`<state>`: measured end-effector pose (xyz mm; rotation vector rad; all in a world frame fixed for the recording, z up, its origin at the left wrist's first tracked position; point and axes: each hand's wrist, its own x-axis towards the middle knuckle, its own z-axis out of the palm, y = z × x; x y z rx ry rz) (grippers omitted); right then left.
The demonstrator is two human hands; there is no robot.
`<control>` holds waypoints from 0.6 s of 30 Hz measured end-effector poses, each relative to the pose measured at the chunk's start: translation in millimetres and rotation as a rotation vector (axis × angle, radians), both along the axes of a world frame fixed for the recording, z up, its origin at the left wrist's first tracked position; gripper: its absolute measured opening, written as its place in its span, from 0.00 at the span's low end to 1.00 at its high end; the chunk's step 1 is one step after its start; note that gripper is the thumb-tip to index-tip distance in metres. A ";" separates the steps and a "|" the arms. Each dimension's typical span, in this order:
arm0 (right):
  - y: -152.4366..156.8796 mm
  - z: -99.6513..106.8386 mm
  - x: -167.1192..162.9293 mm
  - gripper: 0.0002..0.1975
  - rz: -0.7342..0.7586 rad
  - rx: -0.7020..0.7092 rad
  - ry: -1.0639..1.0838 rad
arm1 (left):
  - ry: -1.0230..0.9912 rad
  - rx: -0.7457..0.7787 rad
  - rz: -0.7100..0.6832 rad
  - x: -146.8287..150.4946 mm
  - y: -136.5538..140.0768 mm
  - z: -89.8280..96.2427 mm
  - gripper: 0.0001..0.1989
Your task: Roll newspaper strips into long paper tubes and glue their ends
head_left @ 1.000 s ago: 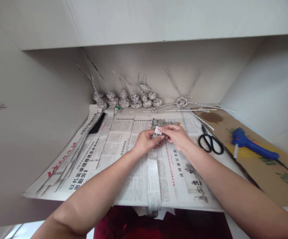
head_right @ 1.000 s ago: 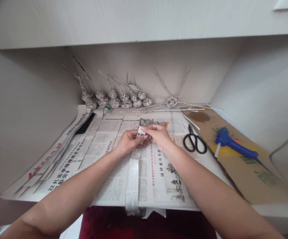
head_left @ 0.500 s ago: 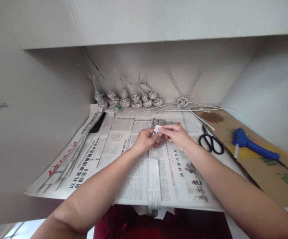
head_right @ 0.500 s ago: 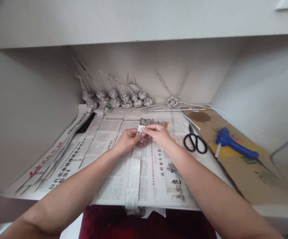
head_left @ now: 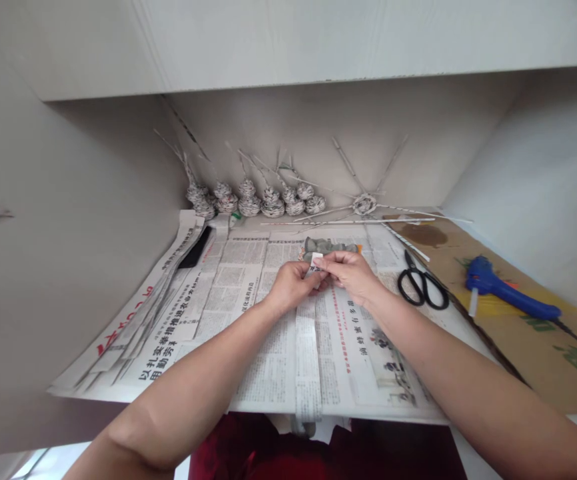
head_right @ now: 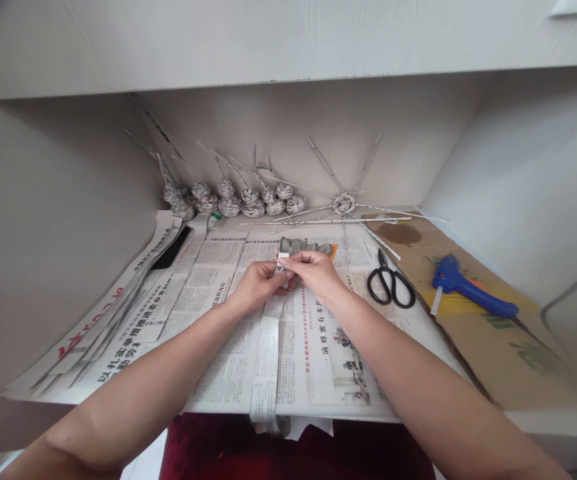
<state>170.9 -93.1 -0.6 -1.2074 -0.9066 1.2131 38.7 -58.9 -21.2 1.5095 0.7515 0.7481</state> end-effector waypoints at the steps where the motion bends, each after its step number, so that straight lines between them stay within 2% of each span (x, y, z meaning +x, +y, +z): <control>1: -0.2 -0.2 -0.9 0.19 0.005 0.005 0.003 | -0.003 0.008 -0.009 0.0 -0.2 0.0 0.16; 4: 0.5 -0.8 1.6 0.19 -0.006 0.046 -0.059 | -0.014 0.010 -0.026 -0.1 0.1 -0.8 0.15; 6: 2.4 -2.2 9.5 0.19 -0.070 0.114 -0.246 | -0.030 -0.027 -0.028 -0.4 1.0 -1.0 0.15; 9: 7.4 -8.6 27.9 0.18 -0.136 0.256 -0.777 | -0.083 -0.126 -0.006 -1.0 2.4 0.5 0.15; 12: 13.7 -19.7 42.4 0.15 -0.047 0.293 -1.263 | -0.121 -0.230 0.031 -1.4 2.6 3.8 0.14; 14: 17.7 -26.2 45.7 0.13 -0.044 0.270 -1.407 | -0.129 -0.280 0.033 -1.3 2.0 5.9 0.13; 18: 22.8 -31.8 43.3 0.15 -0.167 0.256 -1.490 | -0.158 -0.338 -0.003 -0.8 1.6 8.1 0.14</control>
